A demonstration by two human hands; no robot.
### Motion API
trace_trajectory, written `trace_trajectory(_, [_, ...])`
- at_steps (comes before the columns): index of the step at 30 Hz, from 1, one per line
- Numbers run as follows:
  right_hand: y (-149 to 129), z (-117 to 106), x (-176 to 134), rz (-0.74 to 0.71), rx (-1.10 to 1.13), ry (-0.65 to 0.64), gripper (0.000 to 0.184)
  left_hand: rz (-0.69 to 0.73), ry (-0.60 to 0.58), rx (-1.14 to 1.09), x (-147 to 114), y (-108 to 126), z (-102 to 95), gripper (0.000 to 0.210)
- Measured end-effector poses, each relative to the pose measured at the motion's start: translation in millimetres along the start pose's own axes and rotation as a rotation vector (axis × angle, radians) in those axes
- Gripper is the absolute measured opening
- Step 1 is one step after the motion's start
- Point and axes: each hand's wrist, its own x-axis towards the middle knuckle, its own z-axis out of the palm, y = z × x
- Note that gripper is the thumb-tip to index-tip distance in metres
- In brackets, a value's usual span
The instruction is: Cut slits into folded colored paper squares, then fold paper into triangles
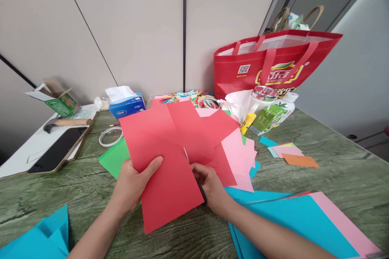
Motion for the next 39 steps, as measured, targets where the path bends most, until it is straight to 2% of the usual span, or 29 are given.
trace_trajectory(10, [2.0,-1.1,-0.3,-0.02,-0.006,0.001,0.03,-0.015,-0.001,-0.002,-0.2,0.1,0.7,0.029])
trace_trajectory(19, [2.5,0.6,-0.1,-0.015,-0.003,-0.002,0.037,-0.046,0.003,0.03,-3.7,2.1,2.5,0.034])
trace_trajectory(26, [1.8,1.9,2.3,-0.128,0.021,0.018,0.036,-0.091,-0.074,0.056,-5.5,5.3,4.1,0.033])
trace_trajectory(39, [1.0,2.8,1.8,-0.105,0.025,0.03,0.034,-0.069,-0.08,0.089,-6.0,5.4,1.7,0.032])
